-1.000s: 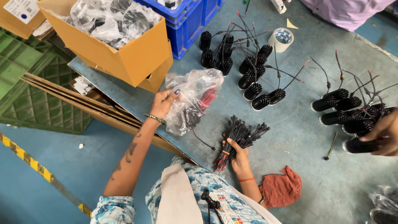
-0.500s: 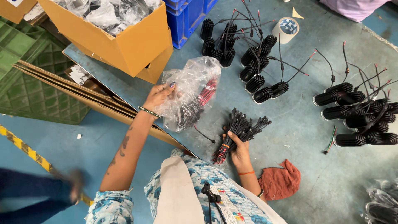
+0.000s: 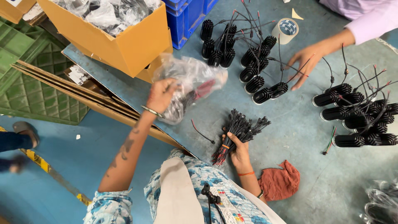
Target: The person assembles small black finned components by attaching wires and securing them with zip ties. They handle multiple units, organize them on the table, and place some into plastic bags. A coworker is visible across the table performing similar assembly tasks.
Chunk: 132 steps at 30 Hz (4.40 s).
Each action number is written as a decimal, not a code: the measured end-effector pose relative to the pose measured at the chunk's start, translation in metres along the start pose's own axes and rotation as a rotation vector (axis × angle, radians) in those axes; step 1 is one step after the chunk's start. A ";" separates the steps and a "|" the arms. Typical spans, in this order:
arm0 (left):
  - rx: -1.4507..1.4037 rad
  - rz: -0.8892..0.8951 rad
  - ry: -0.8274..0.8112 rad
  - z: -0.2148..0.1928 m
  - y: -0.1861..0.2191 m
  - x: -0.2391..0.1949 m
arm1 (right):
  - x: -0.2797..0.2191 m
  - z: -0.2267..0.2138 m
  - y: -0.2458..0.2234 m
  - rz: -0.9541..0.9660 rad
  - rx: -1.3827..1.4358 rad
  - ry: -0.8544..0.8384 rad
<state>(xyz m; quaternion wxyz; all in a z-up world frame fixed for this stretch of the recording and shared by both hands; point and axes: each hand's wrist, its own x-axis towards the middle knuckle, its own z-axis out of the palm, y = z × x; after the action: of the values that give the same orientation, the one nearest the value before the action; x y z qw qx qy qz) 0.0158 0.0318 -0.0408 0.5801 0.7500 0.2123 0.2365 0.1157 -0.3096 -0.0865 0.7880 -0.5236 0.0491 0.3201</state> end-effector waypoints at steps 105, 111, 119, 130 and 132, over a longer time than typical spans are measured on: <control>-0.026 0.209 -0.395 -0.062 0.120 -0.065 | 0.027 0.228 -0.127 -0.744 -1.930 -1.343; 0.107 0.014 -0.062 -0.062 0.115 -0.073 | 0.022 0.226 -0.130 -0.869 -1.536 -1.440; -0.311 -0.057 0.156 -0.038 0.069 -0.090 | 0.003 0.222 -0.100 -0.951 -1.567 -1.428; 0.397 -0.079 0.320 -0.037 0.036 -0.121 | 0.032 0.232 -0.085 -0.853 -1.554 -1.359; 0.332 -0.041 0.336 -0.038 0.048 -0.123 | 0.029 0.235 -0.086 -0.869 -1.561 -1.361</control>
<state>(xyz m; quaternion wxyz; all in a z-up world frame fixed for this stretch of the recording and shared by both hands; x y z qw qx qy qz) -0.1028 -0.0232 0.0010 0.4100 0.7808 0.3572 0.3078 0.1260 -0.1165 0.0752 0.1519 -0.5628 -0.7922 0.1807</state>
